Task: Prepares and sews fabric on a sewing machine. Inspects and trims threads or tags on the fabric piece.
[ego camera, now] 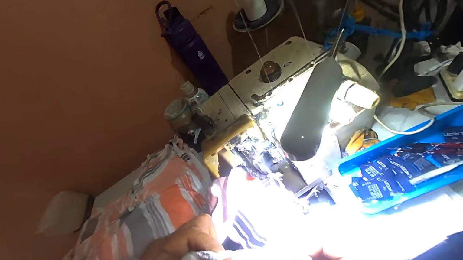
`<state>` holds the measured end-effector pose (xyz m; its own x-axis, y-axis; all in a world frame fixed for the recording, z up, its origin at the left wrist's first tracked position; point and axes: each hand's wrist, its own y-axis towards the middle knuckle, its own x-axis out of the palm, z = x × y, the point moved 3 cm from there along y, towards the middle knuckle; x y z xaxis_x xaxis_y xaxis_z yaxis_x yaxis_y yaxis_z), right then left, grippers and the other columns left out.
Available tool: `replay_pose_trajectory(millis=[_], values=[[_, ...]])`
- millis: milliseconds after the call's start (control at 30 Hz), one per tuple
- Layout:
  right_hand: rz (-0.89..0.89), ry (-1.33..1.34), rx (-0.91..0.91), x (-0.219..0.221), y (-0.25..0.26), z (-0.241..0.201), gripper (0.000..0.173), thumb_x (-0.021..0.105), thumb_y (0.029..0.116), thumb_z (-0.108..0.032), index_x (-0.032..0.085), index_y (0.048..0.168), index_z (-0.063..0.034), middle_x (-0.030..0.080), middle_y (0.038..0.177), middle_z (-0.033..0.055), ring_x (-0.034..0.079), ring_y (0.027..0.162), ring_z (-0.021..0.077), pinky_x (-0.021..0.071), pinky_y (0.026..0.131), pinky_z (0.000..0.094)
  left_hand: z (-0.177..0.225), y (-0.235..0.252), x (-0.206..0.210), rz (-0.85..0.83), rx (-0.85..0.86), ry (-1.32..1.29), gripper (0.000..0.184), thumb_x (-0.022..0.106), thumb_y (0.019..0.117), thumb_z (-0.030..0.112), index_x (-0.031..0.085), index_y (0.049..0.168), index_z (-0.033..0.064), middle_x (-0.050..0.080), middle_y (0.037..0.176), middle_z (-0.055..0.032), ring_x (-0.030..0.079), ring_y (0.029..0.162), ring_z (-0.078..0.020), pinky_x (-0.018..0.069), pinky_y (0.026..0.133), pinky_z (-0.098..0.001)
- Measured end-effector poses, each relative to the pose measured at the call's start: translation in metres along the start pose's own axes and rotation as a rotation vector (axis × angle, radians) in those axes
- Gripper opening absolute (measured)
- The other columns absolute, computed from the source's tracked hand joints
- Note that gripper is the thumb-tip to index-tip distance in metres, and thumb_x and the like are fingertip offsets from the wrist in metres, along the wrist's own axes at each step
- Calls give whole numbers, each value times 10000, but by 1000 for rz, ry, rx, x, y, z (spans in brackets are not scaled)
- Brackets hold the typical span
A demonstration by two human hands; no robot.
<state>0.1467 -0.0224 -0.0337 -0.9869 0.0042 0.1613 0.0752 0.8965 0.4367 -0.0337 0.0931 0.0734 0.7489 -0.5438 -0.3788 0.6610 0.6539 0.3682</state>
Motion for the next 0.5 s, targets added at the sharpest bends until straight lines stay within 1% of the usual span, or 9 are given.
replay_pose_trajectory(millis=[133, 167, 200, 267, 300, 367, 433, 500], values=[[-4, -4, -62, -3, 21, 7, 180, 555, 1024, -42, 648, 991, 108, 661, 909, 119, 601, 868, -13, 484, 827, 119, 2, 4, 5, 7, -59, 125, 119, 815, 828, 289, 709, 815, 236, 637, 811, 198, 569, 828, 111, 458, 729, -79], [-1, -8, -80, -3, 25, 9, 177, 555, 1023, -43, 647, 982, 102, 659, 910, 116, 597, 869, -11, 480, 825, 120, 2, 5, 7, 2, -59, 173, 140, 819, 824, 284, 698, 799, 219, 639, 812, 192, 570, 844, 112, 462, 748, -85], [7, -17, -93, -4, 29, 11, 173, 559, 1021, -47, 648, 977, 94, 665, 921, 115, 605, 891, -6, 482, 845, 128, 2, 6, 9, -2, -51, 233, 174, 825, 819, 282, 677, 779, 199, 643, 811, 176, 576, 859, 106, 473, 773, -95], [31, -32, -112, -4, 33, 14, 179, 566, 1018, -62, 644, 950, 83, 661, 916, 113, 606, 901, 2, 483, 853, 134, 4, 8, 18, 2, -37, 352, 270, 843, 800, 251, 617, 714, 130, 651, 772, 98, 588, 846, 64, 464, 830, -153], [34, -34, -126, -4, 34, 16, 191, 563, 1026, -75, 645, 952, 80, 666, 924, 114, 614, 917, 8, 490, 863, 140, 6, 9, 23, 1, -27, 413, 315, 845, 800, 219, 588, 683, 79, 644, 734, 32, 584, 799, 20, 434, 847, -212], [35, -29, -151, -4, 38, 20, 196, 565, 1026, -68, 658, 950, 87, 674, 919, 127, 630, 911, 31, 502, 854, 150, 12, 11, 35, -3, -37, 551, 308, 827, 806, 183, 616, 662, 11, 644, 680, -62, 578, 724, -57, 386, 884, -306], [55, -56, -162, -4, 43, 21, 175, 561, 1009, -47, 661, 957, 87, 678, 916, 126, 634, 903, 31, 497, 841, 141, 13, 8, 48, 23, -68, 692, 255, 802, 814, 176, 674, 676, 4, 650, 672, -93, 580, 691, -112, 351, 901, -369], [88, -93, -174, -5, 46, 24, 162, 550, 997, -36, 658, 969, 82, 685, 932, 120, 637, 933, 23, 494, 863, 134, 9, 2, 61, 94, -69, 852, 255, 774, 833, 197, 685, 684, 10, 663, 681, -112, 594, 687, -157, 336, 894, -415]])
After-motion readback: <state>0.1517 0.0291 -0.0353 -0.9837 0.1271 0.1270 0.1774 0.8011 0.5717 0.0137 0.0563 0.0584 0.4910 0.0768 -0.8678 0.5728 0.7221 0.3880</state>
